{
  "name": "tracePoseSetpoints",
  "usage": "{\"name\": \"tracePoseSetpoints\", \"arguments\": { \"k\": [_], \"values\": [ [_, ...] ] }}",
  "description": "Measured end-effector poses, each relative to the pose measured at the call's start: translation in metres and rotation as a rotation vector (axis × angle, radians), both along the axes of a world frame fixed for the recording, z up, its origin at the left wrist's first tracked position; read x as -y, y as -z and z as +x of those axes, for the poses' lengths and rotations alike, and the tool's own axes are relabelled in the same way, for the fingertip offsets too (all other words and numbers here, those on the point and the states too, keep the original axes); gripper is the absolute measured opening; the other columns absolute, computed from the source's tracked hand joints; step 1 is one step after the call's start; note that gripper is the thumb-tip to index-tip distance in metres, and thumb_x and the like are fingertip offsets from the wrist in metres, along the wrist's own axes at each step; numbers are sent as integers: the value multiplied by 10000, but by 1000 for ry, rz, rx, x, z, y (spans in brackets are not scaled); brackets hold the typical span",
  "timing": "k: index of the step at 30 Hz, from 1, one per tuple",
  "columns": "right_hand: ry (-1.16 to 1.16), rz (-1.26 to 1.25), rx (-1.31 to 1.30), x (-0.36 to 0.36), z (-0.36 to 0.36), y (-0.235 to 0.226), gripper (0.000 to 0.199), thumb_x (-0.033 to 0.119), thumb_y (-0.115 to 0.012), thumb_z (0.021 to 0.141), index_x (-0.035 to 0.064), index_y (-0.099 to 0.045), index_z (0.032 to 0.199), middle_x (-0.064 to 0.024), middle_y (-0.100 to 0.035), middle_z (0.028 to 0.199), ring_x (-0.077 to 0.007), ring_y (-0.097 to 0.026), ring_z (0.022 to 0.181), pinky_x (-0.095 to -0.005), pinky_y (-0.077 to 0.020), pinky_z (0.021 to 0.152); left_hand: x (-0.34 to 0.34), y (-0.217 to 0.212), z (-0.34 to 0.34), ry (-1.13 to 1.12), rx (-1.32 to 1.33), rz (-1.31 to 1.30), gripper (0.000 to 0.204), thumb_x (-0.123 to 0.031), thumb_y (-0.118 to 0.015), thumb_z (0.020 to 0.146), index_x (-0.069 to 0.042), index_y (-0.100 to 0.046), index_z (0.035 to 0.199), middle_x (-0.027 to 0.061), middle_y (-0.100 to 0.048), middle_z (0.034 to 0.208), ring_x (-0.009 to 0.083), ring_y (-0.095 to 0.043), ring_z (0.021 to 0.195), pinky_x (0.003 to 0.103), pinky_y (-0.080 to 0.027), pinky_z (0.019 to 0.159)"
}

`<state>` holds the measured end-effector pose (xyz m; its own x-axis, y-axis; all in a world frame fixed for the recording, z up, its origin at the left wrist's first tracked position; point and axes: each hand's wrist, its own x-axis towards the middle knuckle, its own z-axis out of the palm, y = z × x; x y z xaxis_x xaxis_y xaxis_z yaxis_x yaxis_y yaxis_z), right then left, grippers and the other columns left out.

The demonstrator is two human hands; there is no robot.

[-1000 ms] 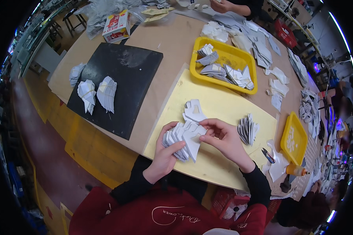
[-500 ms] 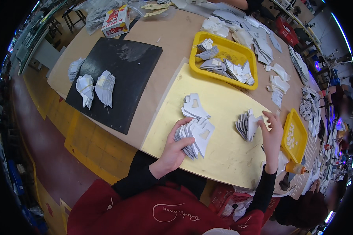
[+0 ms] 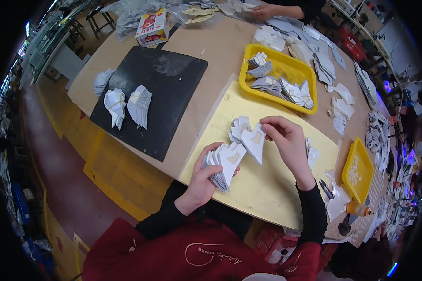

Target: The person walks through a busy textile factory floor and then sits at a workbench. They pick up small white fabric pieces, separate them by shape, and place them into piles on the table.

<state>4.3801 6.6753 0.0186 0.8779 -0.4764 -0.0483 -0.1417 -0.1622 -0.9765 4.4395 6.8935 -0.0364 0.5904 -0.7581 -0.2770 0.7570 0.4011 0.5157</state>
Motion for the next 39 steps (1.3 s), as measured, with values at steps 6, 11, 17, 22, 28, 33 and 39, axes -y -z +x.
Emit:
{"name": "tracePoseSetpoints", "arguments": {
  "k": [6,11,17,22,28,33,39],
  "values": [
    [-68,-349,10,-11,17,2,176,62,-658,903,-25,-666,1056,-22,-641,929,-66,-587,798,-207,-476,739,-11,13,5,-18,69,108,568,68,-576,823,-41,-409,1355,120,-506,1276,227,-539,1197,373,-478,1005],
    [-153,38,-130,-27,-16,-3,200,45,-686,880,-10,-669,1071,-11,-624,865,-55,-572,762,-200,-473,701,6,3,0,14,115,86,574,34,-581,817,-40,-414,1361,112,-506,1273,211,-513,1219,341,-429,1046],
    [-97,-34,-174,-27,-33,-2,185,43,-699,872,-17,-678,1046,-6,-632,825,-55,-597,753,-200,-493,694,10,5,-1,98,-14,-66,546,-6,-545,835,-28,-409,1363,125,-506,1288,219,-510,1220,359,-424,1056],
    [-93,-120,-126,-27,-38,-1,219,29,-705,858,-22,-670,1068,-26,-654,865,-71,-612,782,-218,-502,725,12,5,-3,104,46,14,517,27,-544,833,-29,-441,1336,129,-518,1276,215,-523,1207,353,-440,1039],
    [-111,-117,-108,-27,-39,3,277,15,-725,830,-21,-660,1097,-37,-667,926,-73,-598,797,-222,-496,745,10,7,-5,78,104,56,523,50,-560,812,-26,-447,1317,129,-523,1263,217,-525,1204,361,-438,1047],
    [-117,-134,-113,-29,-40,-1,314,14,-736,817,-23,-651,1117,-32,-664,948,-62,-580,799,-211,-482,737,11,10,-7,77,132,59,528,54,-559,816,-30,-440,1323,129,-526,1255,215,-530,1196,359,-440,1046],
    [-98,-81,-105,-27,-41,4,305,16,-723,823,-18,-651,1118,-32,-667,952,-63,-569,780,-213,-478,719,10,12,-5,53,10,-18,531,50,-539,822,-18,-445,1340,131,-524,1274,206,-528,1198,341,-442,1031]
  ]
}}
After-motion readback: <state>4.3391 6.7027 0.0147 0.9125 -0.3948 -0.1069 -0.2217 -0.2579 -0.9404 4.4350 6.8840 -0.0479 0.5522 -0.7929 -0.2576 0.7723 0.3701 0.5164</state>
